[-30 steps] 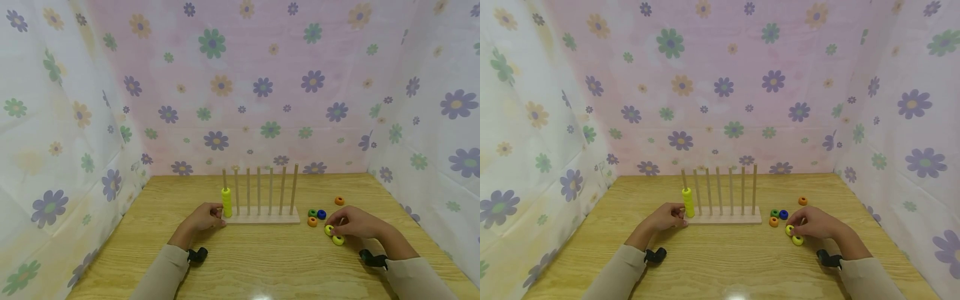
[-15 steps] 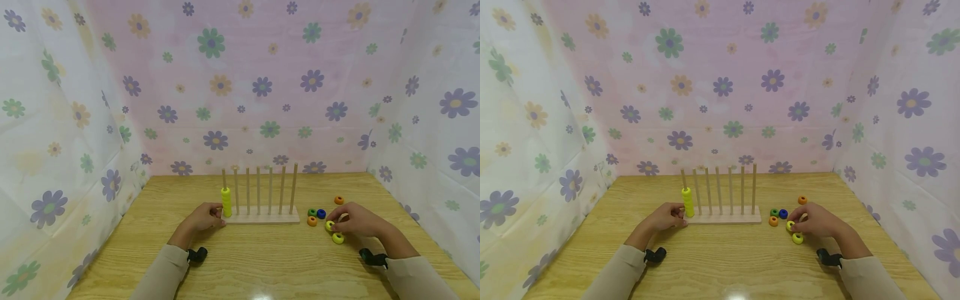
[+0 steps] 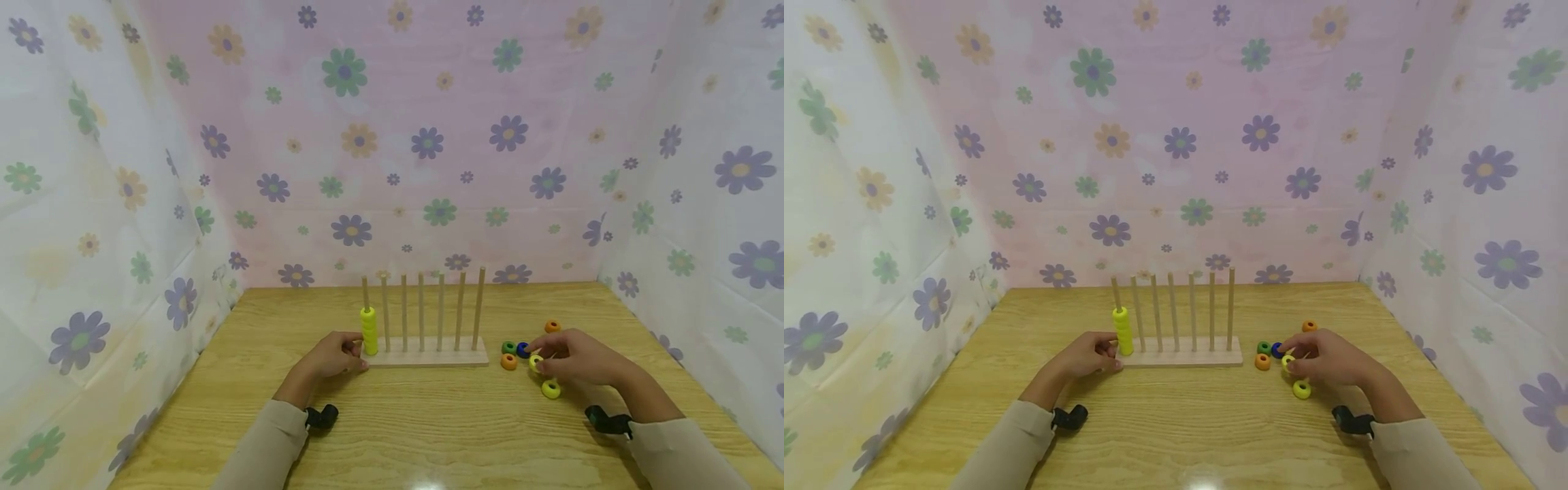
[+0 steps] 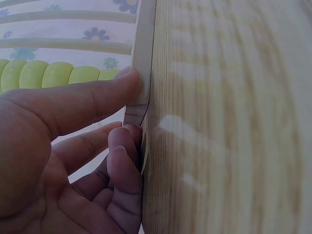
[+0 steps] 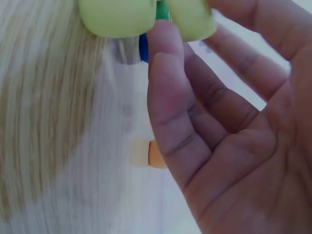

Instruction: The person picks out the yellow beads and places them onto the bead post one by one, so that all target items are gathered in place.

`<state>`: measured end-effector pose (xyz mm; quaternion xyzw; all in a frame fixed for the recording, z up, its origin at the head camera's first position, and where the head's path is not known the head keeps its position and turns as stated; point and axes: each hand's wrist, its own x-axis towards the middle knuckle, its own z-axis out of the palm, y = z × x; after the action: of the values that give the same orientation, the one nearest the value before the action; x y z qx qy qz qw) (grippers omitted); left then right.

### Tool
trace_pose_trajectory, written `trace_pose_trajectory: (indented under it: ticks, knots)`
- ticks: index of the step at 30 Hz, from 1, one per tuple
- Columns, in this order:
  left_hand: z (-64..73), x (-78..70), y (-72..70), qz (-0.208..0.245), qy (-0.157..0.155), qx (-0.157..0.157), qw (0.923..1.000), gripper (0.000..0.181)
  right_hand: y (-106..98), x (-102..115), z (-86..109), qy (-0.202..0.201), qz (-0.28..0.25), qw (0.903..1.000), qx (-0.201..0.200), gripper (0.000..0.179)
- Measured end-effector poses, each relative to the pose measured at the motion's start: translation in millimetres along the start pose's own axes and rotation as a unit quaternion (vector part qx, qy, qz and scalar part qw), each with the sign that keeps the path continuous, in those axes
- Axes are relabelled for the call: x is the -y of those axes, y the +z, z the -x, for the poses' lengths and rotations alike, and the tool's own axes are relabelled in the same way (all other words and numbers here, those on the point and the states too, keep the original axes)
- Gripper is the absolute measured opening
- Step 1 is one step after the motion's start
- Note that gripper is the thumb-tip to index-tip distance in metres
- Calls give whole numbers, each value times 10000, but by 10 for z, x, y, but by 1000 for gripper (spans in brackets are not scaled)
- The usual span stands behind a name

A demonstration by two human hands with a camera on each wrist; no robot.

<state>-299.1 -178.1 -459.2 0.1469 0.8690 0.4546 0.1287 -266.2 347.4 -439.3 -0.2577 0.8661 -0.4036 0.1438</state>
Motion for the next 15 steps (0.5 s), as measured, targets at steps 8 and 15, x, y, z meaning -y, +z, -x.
trace_pose_trajectory:
  ticks: [8, 15]
  knots:
    - [-19, 8, 0, 69, 72, 38, 9999, 68, -27, 73, -26, 3, 78, 9998, -163, 37]
    - [-6, 19, -5, 38, 11, 1, 10000, 72, -39, 227, -60, 84, 368, 9971, -659, 40]
